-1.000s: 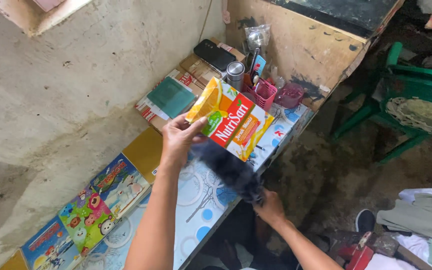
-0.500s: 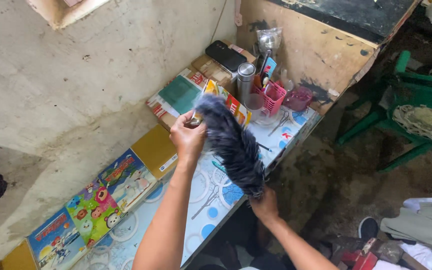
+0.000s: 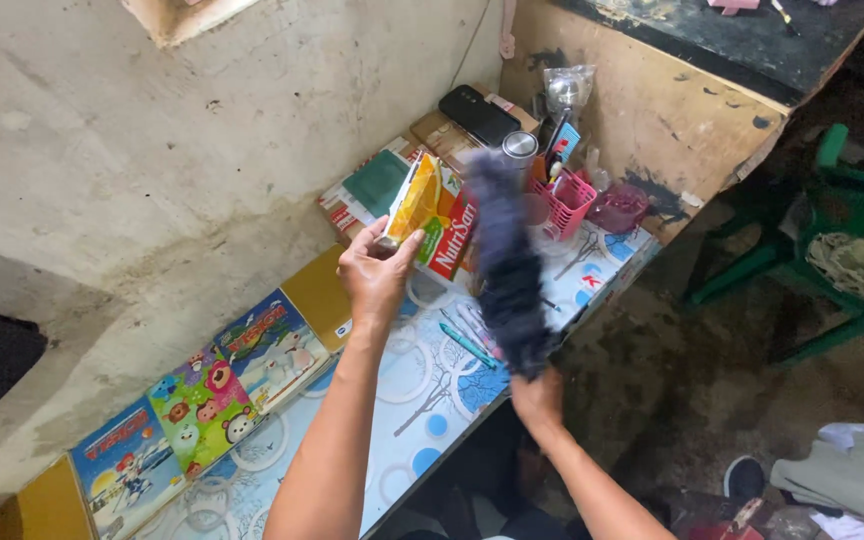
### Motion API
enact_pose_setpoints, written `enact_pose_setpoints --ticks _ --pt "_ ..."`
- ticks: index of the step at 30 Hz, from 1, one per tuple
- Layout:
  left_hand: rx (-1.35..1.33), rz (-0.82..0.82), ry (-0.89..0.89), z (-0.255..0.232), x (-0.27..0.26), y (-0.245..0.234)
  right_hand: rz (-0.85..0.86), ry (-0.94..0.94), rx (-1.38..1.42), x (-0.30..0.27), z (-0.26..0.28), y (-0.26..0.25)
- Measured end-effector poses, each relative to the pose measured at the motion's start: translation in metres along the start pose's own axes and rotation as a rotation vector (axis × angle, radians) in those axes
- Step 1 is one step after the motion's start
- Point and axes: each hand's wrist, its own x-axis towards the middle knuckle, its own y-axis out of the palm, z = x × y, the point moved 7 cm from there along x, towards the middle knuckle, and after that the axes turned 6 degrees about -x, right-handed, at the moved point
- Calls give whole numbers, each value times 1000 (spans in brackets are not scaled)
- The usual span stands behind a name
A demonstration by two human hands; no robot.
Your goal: Organize books, stationery, and other household items on a table.
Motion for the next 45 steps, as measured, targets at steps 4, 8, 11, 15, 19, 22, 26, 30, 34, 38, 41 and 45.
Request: enact_pose_setpoints --ticks 4,8,11,15,19,22,26,30,34,38,41,45 --pt "52 -9 19 6 2 -25 17 180 -287 3 -44 0" --pt "139 -97 119 1 -2 -43 125 259 -124 -28 -66 47" --pt "139 -127 201 -3 -7 -51 196 260 -46 -54 -55 84" --pt "217 -119 273 -2 -17 -57 316 359 58 -83 -34 134" --pt "252 -112 276 2 -34 -71 488 481 171 -83 34 129" --pt "319 -83 376 -3 -47 -86 655 381 -1 -65 17 138" --pt "317 -35 349 -8 -64 -104 441 -187 -265 -1 31 114" --pt "312 115 341 -14 -82 -104 422 -568 -25 17 174 42" --pt "212 262 195 -19 -102 -97 716 -589 101 5 227 15" --pt "169 396 169 -3 -125 -101 912 -505 193 -6 205 12" --pt "148 407 69 -8 -138 -111 960 -424 162 -22 195 7" --pt "158 355 -33 -21 -147 -139 1015 -313 319 -44 197 14"
